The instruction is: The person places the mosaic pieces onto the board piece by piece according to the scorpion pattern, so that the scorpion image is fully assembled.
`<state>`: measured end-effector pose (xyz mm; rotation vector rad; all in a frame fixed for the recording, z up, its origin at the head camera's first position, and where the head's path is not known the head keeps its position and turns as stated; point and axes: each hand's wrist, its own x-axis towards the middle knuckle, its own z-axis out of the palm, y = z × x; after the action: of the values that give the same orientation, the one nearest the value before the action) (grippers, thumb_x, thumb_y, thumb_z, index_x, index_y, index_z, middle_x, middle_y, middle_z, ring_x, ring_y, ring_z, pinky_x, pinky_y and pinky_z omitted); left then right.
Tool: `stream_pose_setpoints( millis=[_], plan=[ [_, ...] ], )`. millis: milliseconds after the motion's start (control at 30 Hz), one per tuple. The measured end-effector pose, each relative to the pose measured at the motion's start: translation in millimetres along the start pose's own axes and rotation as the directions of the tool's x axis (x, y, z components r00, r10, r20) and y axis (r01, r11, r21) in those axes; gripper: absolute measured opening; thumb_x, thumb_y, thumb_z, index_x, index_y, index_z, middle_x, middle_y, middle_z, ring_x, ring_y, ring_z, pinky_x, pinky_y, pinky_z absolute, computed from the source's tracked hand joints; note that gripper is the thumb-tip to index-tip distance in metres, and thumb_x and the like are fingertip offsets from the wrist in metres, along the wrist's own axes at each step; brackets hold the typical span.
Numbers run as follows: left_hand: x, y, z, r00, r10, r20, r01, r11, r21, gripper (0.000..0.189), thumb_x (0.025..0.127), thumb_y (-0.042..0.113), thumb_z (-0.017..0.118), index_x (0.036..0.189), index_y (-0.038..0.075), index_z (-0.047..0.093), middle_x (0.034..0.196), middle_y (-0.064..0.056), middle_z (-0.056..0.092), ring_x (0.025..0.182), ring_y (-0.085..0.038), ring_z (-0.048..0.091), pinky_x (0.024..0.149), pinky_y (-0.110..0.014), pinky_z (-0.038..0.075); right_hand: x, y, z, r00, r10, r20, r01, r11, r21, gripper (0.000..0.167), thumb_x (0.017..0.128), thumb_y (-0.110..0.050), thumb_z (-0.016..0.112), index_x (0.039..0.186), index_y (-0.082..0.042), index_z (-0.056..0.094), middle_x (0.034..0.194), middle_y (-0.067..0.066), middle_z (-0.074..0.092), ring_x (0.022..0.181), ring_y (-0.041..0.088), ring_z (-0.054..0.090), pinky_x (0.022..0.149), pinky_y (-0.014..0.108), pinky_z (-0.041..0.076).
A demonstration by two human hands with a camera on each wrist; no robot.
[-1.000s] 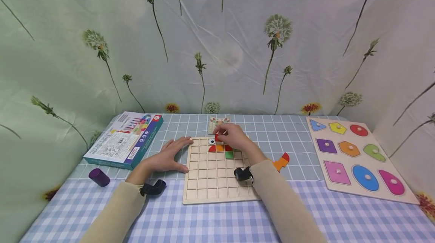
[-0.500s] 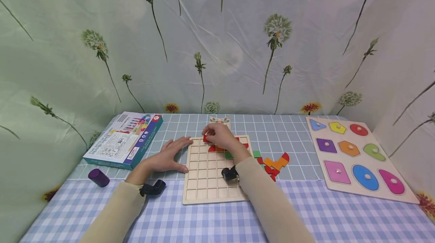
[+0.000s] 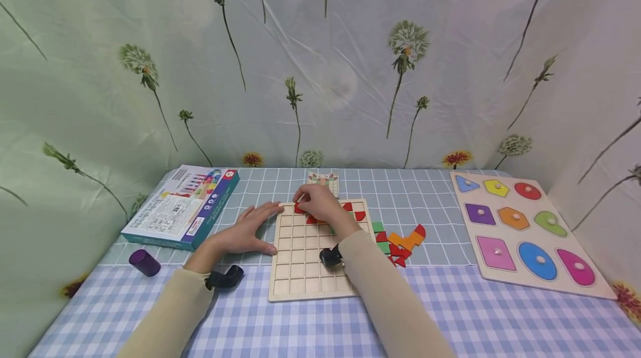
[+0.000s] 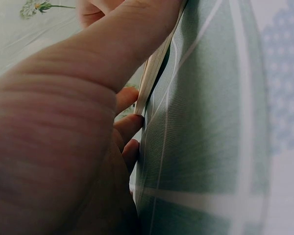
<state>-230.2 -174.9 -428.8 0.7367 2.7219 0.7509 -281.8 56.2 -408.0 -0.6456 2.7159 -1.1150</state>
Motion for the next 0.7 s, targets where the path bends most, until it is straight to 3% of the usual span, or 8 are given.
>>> stream_pose_setpoints(
  millis=[433,700],
  plan=[
    [0.6,-1.0,0.4,1.0,0.012,-0.003,-0.012,1.0,-0.001,0.102,0.075,0.05,0.084,0.156,0.015,0.033,0.167,-0.009,0.025,0.156,-0.032,0.015,0.124,-0.062,0.001,1.5,1.2,3.5,0.999,-0.029,0.02,0.03,0.996,-0.088,0.013,0.095,-0.013,0.069,0.106,-0.014,0.075,0.089,0.002,0.068,0.077,0.013,0.057,0.075,0.028,0.05],
    [0.7,-0.8,-0.1,1.0,0.012,-0.002,-0.012,1.0,0.001,0.102,0.075,0.05,0.084,0.156,0.015,0.033,0.167,-0.009,0.024,0.156,-0.032,0.015,0.124,-0.062,0.001,0.9,1.4,4.0,0.999,-0.043,0.019,0.045,0.995,-0.088,0.012,0.093,-0.01,0.069,0.103,-0.014,0.075,0.087,0.002,0.069,0.075,0.011,0.058,0.074,0.028,0.05]
  ],
)
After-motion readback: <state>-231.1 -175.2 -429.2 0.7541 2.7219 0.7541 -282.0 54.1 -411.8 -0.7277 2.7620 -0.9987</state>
